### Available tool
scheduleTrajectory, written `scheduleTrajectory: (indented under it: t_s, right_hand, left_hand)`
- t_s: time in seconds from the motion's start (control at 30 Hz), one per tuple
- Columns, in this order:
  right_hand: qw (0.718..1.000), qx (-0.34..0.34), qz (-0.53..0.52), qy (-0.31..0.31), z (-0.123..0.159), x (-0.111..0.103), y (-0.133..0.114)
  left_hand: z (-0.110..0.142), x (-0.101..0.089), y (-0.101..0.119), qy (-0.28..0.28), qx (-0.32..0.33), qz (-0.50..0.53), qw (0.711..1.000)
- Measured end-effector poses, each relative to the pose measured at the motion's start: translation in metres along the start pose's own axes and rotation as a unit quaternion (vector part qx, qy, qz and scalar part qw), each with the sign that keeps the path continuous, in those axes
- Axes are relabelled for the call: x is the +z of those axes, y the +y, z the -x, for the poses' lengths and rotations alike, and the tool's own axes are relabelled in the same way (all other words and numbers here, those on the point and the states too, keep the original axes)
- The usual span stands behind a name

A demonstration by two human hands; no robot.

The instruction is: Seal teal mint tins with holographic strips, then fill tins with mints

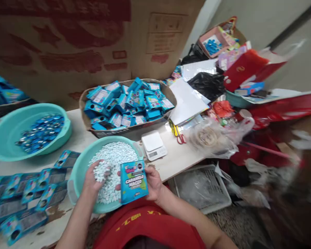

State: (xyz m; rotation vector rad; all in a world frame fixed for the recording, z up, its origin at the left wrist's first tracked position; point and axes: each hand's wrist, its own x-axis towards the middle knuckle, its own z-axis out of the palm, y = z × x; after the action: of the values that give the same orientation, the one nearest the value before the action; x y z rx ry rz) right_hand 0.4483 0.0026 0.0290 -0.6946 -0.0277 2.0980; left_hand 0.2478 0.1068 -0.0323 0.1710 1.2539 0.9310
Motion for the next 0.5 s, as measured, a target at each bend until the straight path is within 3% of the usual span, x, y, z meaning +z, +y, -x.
scheduleTrajectory:
  t_s: [0.1,0.23,0.33,0.4,0.5]
  right_hand:
    - [0.998,-0.016,-0.055,-0.001,-0.006,-0.004,0.006]
    - [0.995,-0.014,-0.094,-0.033,-0.01,-0.005,0.017]
    - [0.994,-0.003,-0.091,-0.062,-0.004,-0.005,0.023]
    - [0.996,-0.005,-0.071,-0.062,0.003,-0.006,0.024]
    - [0.999,-0.026,-0.017,-0.03,0.012,-0.008,0.021]
  left_hand:
    - [-0.004,-0.001,0.0,-0.057,-0.03,0.022,0.998]
    - [-0.006,0.005,-0.006,-0.035,-0.085,0.015,0.996]
    - [-0.002,0.012,-0.004,-0.047,-0.061,0.028,0.997]
    - [0.001,0.017,-0.003,-0.033,-0.046,0.023,0.998]
    - [0.003,0.023,-0.003,-0.037,-0.08,0.028,0.996]
